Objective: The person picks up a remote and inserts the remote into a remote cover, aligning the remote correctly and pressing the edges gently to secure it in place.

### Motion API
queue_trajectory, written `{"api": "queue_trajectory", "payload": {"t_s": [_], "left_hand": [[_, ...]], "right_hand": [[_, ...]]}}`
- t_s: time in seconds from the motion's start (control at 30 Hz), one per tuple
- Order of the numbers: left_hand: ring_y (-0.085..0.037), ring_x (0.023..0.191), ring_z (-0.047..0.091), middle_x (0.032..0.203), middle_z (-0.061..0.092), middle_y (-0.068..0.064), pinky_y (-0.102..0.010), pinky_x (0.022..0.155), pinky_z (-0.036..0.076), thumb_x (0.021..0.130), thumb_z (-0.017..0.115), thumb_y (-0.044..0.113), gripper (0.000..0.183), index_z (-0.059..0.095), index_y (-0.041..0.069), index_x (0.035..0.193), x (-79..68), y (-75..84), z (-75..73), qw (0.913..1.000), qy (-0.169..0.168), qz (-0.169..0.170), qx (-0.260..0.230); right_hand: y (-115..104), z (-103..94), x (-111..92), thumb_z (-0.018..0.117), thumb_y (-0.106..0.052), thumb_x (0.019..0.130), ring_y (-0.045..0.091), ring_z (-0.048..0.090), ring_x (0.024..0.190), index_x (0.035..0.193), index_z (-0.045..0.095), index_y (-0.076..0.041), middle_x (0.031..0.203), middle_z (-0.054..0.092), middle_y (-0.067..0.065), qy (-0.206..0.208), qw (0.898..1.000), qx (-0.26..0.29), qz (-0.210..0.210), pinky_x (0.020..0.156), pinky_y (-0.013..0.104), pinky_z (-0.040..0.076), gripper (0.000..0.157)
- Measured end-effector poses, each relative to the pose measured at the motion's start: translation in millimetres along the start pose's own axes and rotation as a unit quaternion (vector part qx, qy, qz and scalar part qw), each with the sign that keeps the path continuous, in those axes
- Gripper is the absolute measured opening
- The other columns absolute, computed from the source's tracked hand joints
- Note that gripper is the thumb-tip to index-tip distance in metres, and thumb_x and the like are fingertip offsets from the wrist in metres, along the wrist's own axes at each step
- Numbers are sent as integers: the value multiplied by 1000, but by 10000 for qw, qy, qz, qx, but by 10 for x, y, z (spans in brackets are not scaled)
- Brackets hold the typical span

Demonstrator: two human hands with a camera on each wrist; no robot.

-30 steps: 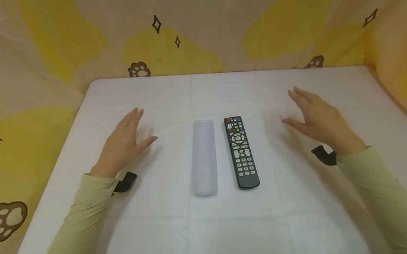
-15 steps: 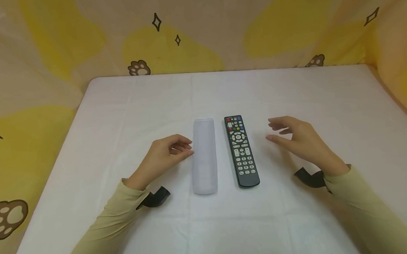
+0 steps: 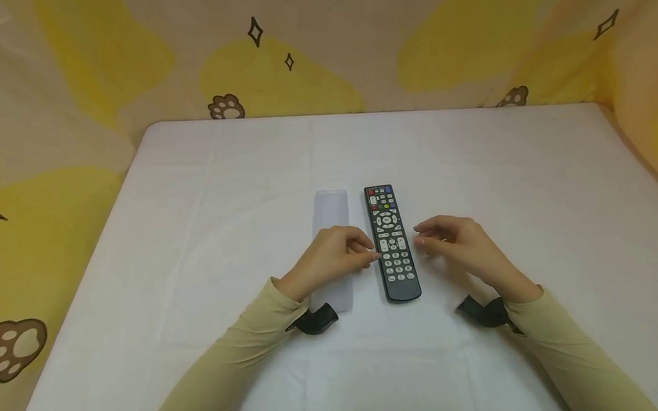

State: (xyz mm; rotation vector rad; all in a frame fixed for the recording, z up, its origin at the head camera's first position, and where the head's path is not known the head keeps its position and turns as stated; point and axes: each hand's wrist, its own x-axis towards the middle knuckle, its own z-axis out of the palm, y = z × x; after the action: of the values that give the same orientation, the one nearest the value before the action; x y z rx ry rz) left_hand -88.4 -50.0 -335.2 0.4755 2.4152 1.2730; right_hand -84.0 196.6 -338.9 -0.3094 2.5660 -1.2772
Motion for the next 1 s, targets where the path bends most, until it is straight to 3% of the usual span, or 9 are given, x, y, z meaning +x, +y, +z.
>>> {"api": "queue_trajectory", "payload": {"t_s": [0.23, 0.4, 0.7, 1.0], "left_hand": [[-6, 56, 55, 62, 64, 2, -20, 55, 44, 85, 69, 20, 14, 69, 6, 82, 143, 18, 94, 9991, -179, -311, 222], [-8, 54, 59, 60, 65, 1, -20, 52, 46, 85, 70, 16, 15, 69, 2, 82, 231, 10, 115, 9977, -332, -554, 183], [-12, 55, 64, 64, 67, -8, -24, 54, 54, 85, 70, 7, 14, 64, -5, 85, 305, -63, 162, 9918, -461, -896, -789], [-12, 55, 65, 65, 68, -10, -25, 54, 55, 83, 71, 6, 14, 64, -5, 86, 312, -97, 154, 9864, -422, -1064, -1184]], "right_hand": [[69, 31, 11, 65, -26, 90, 18, 65, 84, 111, 64, 2, 93, 70, 9, -338, 9982, 399, 281, 75, 29, 50, 35], [98, 71, 28, 64, -19, 91, 21, 66, 79, 110, 62, 7, 87, 70, 11, -611, 9936, 845, 425, 69, 30, 55, 32], [113, 151, 42, 60, -4, 90, 19, 67, 78, 111, 57, 17, 95, 68, 21, -704, 9865, 1388, 519, 72, 30, 56, 30], [120, 207, 77, 59, 1, 89, 15, 66, 73, 107, 56, 19, 90, 68, 21, -600, 9841, 1486, 760, 70, 28, 56, 25]]}}
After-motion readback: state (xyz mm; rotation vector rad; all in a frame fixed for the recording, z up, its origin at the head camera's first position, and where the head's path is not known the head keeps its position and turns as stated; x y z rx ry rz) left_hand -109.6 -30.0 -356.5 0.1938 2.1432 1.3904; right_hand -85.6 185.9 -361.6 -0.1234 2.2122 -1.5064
